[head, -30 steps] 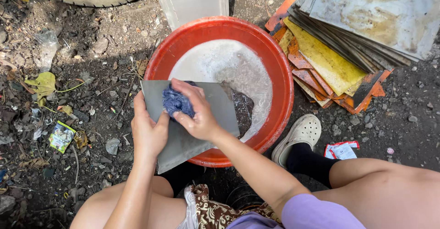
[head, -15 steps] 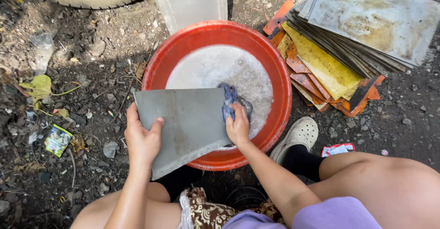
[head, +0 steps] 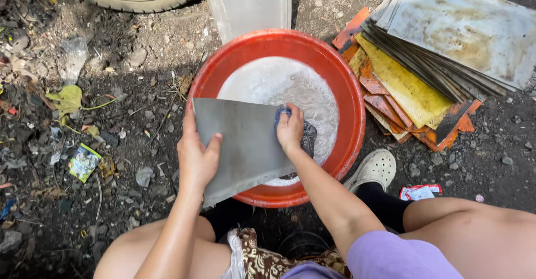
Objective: The person sits on the ground and scrubs rectangular metal sheets with a blue cloth using soapy water from a red basin. They repeatedly dip the cloth, wipe both sides of each sheet, and place cleaned sheets into a stack beside the basin.
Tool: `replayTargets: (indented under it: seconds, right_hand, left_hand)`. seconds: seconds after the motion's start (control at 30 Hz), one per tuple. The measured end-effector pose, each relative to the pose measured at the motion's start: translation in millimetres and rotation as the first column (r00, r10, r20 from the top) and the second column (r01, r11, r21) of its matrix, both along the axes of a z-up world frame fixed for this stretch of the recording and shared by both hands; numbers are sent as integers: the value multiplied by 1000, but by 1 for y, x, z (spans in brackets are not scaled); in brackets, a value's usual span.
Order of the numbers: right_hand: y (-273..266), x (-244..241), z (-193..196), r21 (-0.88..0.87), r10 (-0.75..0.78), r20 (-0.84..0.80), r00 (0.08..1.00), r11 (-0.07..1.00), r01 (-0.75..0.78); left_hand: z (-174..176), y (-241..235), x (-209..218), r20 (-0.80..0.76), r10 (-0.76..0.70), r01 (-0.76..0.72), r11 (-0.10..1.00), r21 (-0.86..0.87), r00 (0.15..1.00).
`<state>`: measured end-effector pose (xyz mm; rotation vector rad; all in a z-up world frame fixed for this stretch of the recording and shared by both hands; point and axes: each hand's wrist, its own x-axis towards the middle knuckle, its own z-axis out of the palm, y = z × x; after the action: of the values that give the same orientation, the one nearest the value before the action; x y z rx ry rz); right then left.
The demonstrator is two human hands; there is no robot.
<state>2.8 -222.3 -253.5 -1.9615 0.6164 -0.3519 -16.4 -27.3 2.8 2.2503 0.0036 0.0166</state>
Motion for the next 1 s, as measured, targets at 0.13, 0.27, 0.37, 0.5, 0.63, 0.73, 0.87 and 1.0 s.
replayTargets:
  seconds: [0.13, 0.27, 0.37, 0.5, 0.63, 0.73, 0.87, 1.0]
  right_hand:
    - [46, -23, 74, 100, 90, 143, 986, 989, -105]
    - [69, -12, 150, 276, 146, 358, 922, 927, -254]
    - [74, 0, 166, 273, 193, 478, 857, 895, -354]
    - [52, -4, 120, 112, 284, 521, 805, 912, -394]
    - [-5, 6, 43, -5, 249, 132, 960, 968, -250]
    - [-40, -25, -11, -230, 308, -67, 949, 921, -315]
    - [-45, -29, -31, -272, 314, 3, 949, 914, -301]
    - [-27, -91, -23, -316, 346, 29, 938, 893, -320]
  left_hand:
    - [-2, -6, -11, -168, 96, -75, 989, 127, 981]
    - [-11, -7, -10, 124, -60, 43, 990, 136, 990]
    - [-16, -7, -10, 259, -152, 101, 974, 201, 954]
    - [-7, -7, -15, 109, -71, 57, 990, 129, 991]
    - [7, -9, -1, -184, 84, -71, 994, 77, 979]
    - [-4, -7, -13, -76, 24, -17, 995, 96, 997]
    - [-11, -6, -4, 182, -43, 28, 996, 82, 982]
    - [-10, -7, -10, 131, -4, -2, 999, 46, 991]
